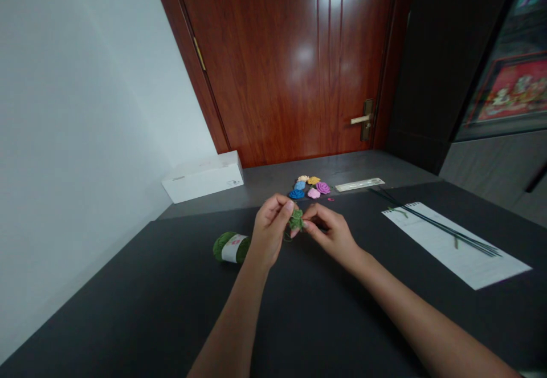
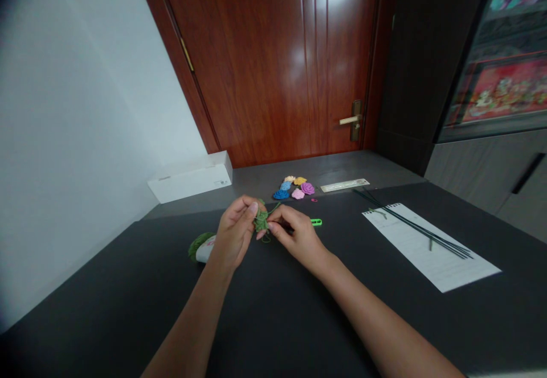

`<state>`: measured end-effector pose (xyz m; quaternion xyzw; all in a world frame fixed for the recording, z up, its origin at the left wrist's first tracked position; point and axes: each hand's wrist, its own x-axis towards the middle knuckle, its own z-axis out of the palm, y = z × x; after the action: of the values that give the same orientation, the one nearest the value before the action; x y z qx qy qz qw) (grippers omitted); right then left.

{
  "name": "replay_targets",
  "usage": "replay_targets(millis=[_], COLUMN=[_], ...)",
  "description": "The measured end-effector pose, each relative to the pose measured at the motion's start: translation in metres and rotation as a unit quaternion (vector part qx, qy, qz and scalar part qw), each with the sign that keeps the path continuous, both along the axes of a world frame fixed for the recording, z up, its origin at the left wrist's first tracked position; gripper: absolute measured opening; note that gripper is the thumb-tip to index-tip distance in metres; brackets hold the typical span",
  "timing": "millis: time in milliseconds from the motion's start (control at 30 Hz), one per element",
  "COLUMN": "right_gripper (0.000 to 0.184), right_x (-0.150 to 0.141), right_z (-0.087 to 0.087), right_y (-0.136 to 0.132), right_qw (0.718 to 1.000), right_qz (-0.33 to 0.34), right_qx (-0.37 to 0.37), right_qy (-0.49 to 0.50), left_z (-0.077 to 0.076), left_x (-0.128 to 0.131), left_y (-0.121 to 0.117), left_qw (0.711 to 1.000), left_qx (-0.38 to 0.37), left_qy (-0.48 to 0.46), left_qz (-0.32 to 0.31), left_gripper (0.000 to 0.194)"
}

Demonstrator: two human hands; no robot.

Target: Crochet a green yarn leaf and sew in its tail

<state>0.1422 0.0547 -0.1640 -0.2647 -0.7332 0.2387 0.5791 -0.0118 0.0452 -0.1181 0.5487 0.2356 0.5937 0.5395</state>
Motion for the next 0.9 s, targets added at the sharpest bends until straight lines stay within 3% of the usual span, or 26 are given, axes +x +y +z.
replay_targets(millis=[400,900], right_gripper=[0.012,0.016], right_x=[-0.0016,0.0004], right_z=[-0.0010,-0.0045], right_y=[-0.0010,0.0049], right_qw=[0.999,0.994], right_qz=[-0.004,-0.029], right_qx=[0.042,0.100], right_qy=[-0.029,-0.028], left_z=[-0.0059,-0.0011], left_x=[0.0066,0.0060], left_y=[0.0015,-0.0012], left_qw=[0.997,0.994], left_qx=[-0.057,-0.096], left_qy=[-0.044,-0.053], left_qz=[0.018,0.025], left_gripper=[0.038,0.040])
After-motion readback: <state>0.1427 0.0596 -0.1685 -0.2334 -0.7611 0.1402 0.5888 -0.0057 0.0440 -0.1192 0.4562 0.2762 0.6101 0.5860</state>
